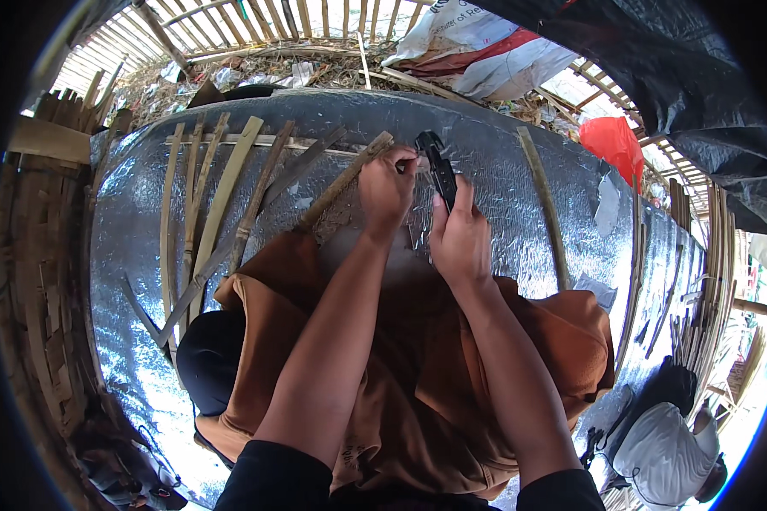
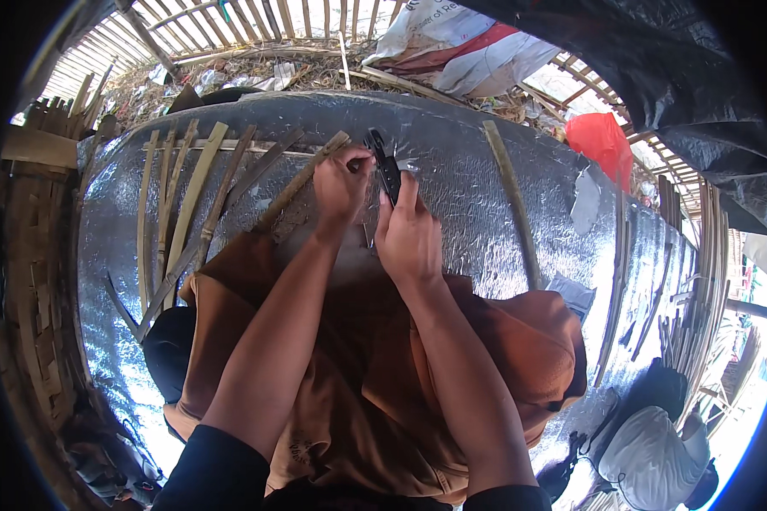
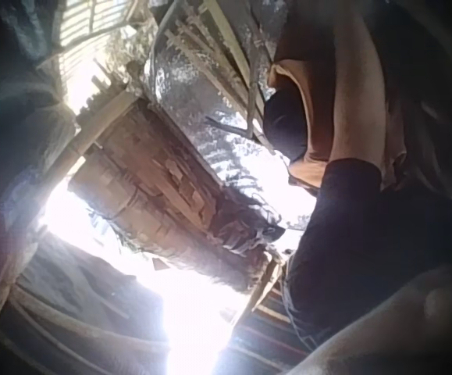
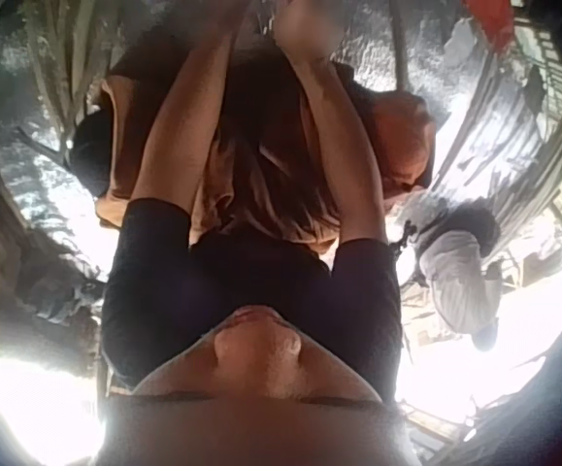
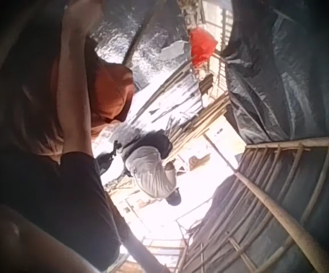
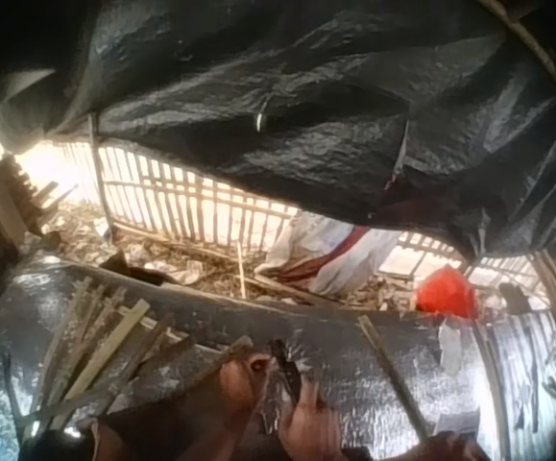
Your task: The person nails small bamboo strips onto a frame using a hammer and nails. They position each strip and drive a nail through it by hand, repeating this across several strips.
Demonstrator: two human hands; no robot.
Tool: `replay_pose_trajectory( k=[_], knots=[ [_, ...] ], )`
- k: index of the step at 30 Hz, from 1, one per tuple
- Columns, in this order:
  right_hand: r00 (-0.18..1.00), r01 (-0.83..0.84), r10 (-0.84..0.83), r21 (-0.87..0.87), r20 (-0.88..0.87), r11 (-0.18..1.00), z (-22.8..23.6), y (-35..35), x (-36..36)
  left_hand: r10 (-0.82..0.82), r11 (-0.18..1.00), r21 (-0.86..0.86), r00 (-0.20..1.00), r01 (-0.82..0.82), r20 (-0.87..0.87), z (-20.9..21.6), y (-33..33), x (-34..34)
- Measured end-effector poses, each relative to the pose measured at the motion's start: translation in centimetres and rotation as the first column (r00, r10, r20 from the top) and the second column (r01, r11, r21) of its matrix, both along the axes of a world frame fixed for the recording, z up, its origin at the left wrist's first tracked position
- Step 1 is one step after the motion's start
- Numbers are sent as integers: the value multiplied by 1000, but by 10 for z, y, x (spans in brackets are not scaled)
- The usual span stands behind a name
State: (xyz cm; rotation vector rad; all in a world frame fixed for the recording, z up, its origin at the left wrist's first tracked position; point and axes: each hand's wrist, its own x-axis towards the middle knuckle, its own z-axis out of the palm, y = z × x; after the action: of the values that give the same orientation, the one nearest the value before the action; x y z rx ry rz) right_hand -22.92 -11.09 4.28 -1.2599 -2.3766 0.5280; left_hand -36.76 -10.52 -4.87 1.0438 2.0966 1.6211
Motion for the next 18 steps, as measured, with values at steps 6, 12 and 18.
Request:
replay_pose_trajectory(
  k=[6, 12, 18],
  knots=[
    [994, 45, -31, -130, 109, 990, -4, 3, 3, 49, 995, -88, 996, -56, -73, 2, 3, 6],
    [995, 81, -84, -58, -47, 995, 1, 2, -1, 39, 999, 5, 993, -38, -109, -1, 5, 4],
    [992, 25, -23, 11, -125, 1000, 1, 2, -2, 25, 1000, -18, 999, -25, -30, 3, 4, 1]
  ],
)
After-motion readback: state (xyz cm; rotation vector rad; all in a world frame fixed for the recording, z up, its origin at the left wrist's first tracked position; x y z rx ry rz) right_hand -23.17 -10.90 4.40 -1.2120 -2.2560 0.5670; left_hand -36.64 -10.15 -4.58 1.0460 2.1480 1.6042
